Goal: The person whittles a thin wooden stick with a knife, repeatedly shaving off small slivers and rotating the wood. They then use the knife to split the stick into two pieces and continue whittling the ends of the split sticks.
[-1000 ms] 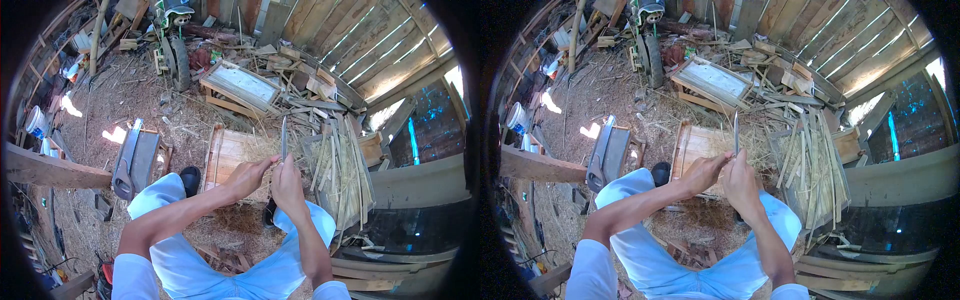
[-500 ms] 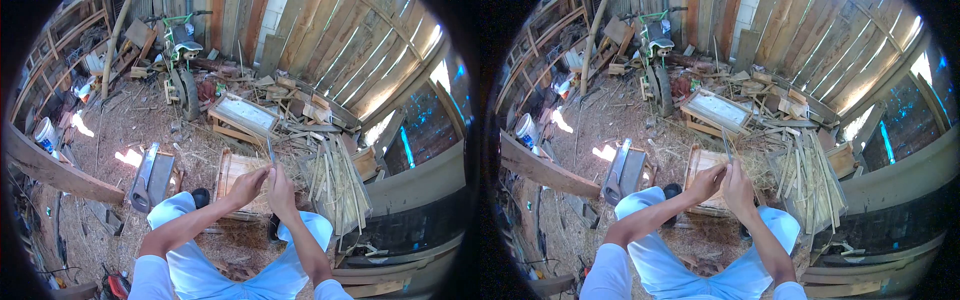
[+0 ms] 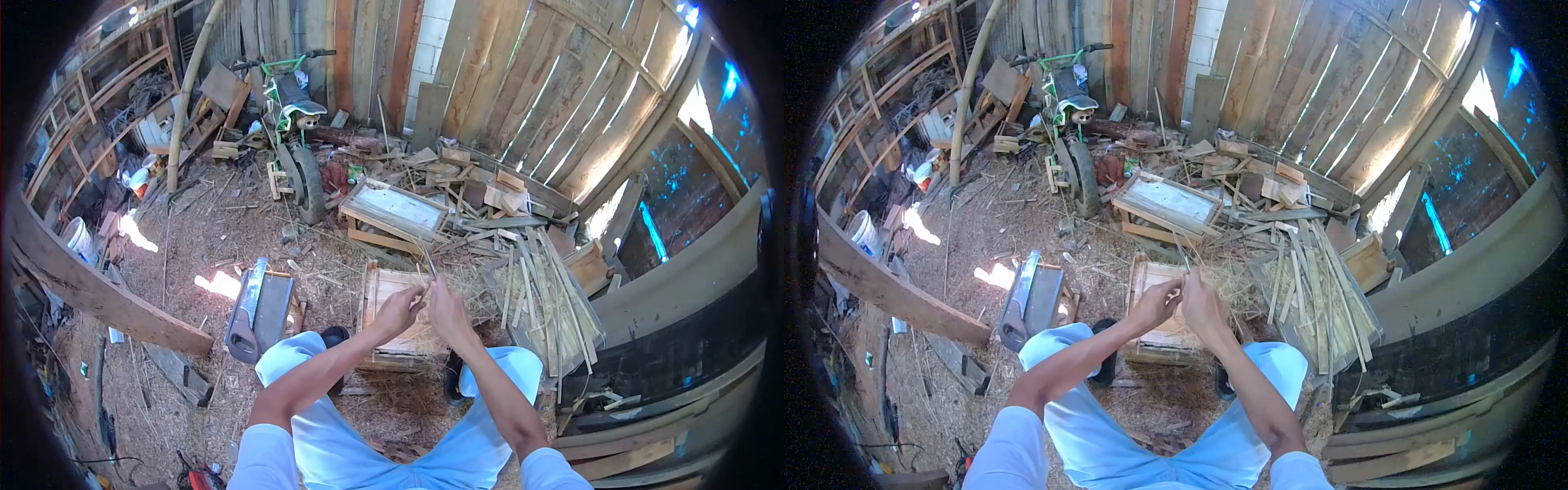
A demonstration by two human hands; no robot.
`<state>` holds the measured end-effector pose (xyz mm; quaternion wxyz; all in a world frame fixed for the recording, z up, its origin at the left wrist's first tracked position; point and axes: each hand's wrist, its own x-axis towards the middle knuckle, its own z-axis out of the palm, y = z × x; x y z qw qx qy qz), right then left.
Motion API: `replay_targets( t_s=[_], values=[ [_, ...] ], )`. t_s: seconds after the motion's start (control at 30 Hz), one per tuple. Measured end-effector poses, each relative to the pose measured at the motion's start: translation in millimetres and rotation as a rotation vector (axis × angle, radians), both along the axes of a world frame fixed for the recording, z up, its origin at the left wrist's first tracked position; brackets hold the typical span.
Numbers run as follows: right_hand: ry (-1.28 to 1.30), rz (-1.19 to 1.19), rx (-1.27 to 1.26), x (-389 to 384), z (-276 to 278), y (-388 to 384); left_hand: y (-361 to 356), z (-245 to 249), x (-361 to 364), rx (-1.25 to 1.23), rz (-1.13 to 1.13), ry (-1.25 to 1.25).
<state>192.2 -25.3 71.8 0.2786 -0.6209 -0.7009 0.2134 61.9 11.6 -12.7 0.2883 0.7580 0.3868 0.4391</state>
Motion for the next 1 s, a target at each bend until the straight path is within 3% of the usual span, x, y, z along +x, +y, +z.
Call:
replay_targets(
  t_s=[0.03, 0.13, 0.23, 0.33, 0.53, 0.6, 0.67, 0.73, 0.93, 1.0],
  values=[
    [0.004, -0.004, -0.003, 1, -4, -2, -2, -7, -1, -0.104, -0.076, 0.025],
    [0.034, 0.025, 0.087, 3, -7, -1, -6, 7, -2, -0.056, -0.102, 0.085],
    [0.074, -0.005, 0.134, 0, -1, -2, -14, 25, 2, -0.019, -0.009, 0.026],
    [0.016, 0.009, 0.141, 1, -20, -7, -6, 7, 4, -0.059, -0.032, 0.063],
    [0.038, -0.009, 0.074, -2, 7, -7, -7, 10, 3, 0.009, 0.005, 0.049],
    [0.158, -0.011, 0.186, -2, 14, -12, -10, 18, 4, 0.023, -0.003, 0.028],
    [0.111, 0.011, 0.152, 8, -18, 1, -17, 12, 11, 0.027, -0.020, -0.004],
    [0.081, 0.048, 0.153, 6, -21, 11, -7, -8, 6, -0.077, -0.010, 0.141],
    [0.109, 0.091, 0.047, 10, -19, 3, -9, -4, 5, -0.064, -0.075, 0.111],
    [0.302, 0.148, 0.143, 11, -8, -4, -11, 1, 2, 0.003, -0.067, 0.109]
  ],
)
